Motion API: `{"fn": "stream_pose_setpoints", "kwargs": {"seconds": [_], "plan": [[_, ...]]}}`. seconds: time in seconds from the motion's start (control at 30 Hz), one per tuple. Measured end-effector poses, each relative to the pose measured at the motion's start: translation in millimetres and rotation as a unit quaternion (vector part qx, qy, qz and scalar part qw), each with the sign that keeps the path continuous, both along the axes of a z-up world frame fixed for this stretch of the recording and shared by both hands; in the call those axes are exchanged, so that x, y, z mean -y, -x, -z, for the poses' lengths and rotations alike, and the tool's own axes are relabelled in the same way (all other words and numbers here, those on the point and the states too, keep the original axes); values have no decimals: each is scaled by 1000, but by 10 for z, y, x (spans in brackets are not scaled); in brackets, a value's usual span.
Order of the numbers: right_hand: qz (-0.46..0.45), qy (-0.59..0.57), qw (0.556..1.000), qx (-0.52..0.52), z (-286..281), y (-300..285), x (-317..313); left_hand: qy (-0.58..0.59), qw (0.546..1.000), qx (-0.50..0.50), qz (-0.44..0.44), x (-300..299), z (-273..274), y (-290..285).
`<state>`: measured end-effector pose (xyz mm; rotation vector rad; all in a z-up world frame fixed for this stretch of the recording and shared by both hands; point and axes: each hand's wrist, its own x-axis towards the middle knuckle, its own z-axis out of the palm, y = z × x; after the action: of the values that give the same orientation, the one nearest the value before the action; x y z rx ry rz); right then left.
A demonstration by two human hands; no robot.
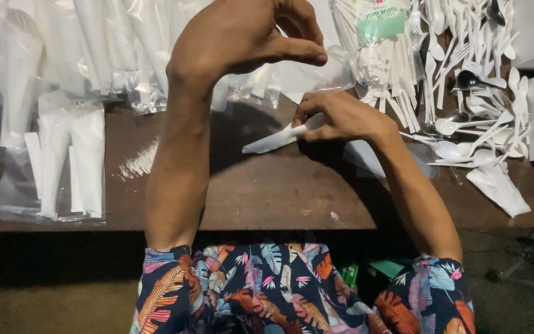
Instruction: Wrapping individual plastic spoons and forks in paper or plastic sleeves for packaging.
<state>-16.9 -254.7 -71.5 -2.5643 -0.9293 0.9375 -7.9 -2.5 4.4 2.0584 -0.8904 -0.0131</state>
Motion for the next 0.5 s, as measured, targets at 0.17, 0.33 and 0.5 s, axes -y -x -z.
{"fn": "stream_pose_setpoints", "kwargs": {"seconds": [0.17, 0.33, 0.5], "plan": [[-39, -162, 984, 59, -98, 155, 119, -18, 999, -39, -13, -9, -63, 9], [69, -200, 977, -17, -64, 208, 586, -27, 999, -23, -14, -25, -64, 21], [121, -276, 953, 25, -208, 333, 1307, -12, 1000, -6, 12, -50, -65, 19]]}}
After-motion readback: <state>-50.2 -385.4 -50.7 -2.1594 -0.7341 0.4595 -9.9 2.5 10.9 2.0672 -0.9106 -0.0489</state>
